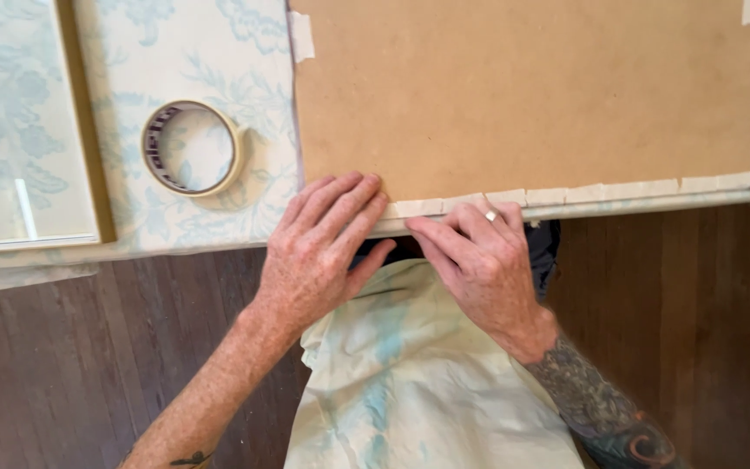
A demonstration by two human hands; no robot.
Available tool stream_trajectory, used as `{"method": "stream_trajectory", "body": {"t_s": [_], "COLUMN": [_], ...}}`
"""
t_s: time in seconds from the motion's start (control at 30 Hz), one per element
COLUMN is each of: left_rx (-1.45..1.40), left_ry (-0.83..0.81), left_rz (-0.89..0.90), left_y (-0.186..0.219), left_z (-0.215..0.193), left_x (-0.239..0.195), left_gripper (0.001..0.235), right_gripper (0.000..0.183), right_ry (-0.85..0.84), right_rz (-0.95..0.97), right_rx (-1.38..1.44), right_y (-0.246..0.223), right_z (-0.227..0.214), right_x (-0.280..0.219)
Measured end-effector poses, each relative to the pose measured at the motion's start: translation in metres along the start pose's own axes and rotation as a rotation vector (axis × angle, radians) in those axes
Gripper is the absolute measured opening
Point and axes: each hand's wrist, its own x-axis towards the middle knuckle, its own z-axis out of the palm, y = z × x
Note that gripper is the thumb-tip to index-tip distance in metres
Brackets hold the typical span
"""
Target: Pressing down and checking the adhesion of small tape strips along the edge of a board on a workbench.
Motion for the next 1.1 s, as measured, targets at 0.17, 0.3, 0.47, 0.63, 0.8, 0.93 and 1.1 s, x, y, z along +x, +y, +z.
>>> {"method": "stream_trajectory", "body": {"t_s": [0.17, 0.3, 0.47, 0.63, 0.8, 0.93, 1.1], "left_rx": [-0.013, -0.049, 0.089, 0.274, 0.294, 0.372, 0.442], "left_ry": [0.008, -0.055, -0.020, -0.132, -0.146, -0.127, -0.104], "left_rz": [-0.001, -0.035, -0.058, -0.067, -0.099, -0.064, 0.006], "left_y": [0.004, 0.005, 0.010, 0.007, 0.010, 0.010, 0.007], "left_z": [-0.004, -0.007, -0.007, 0.001, 0.002, 0.003, -0.010], "left_x": [0.004, 0.002, -0.007, -0.009, -0.006, -0.005, -0.020], "left_gripper": [0.037, 0.039, 0.047, 0.064, 0.063, 0.065, 0.043], "right_gripper": [0.005, 0.013, 0.029, 0.053, 0.056, 0.058, 0.076], "right_ry": [0.007, 0.028, 0.147, 0.019, 0.035, -0.007, -0.071], "right_rz": [-0.008, 0.195, 0.400, 0.754, 0.904, 0.913, 0.660], "right_rx": [0.070, 0.090, -0.147, -0.022, 0.054, 0.047, -0.125], "right_y": [-0.005, 0.032, 0.127, 0.139, 0.142, 0.138, 0.134], "right_z": [0.005, -0.031, -0.110, -0.137, -0.135, -0.144, -0.139], "right_x": [0.007, -0.029, -0.070, -0.066, -0.071, -0.074, -0.113]}}
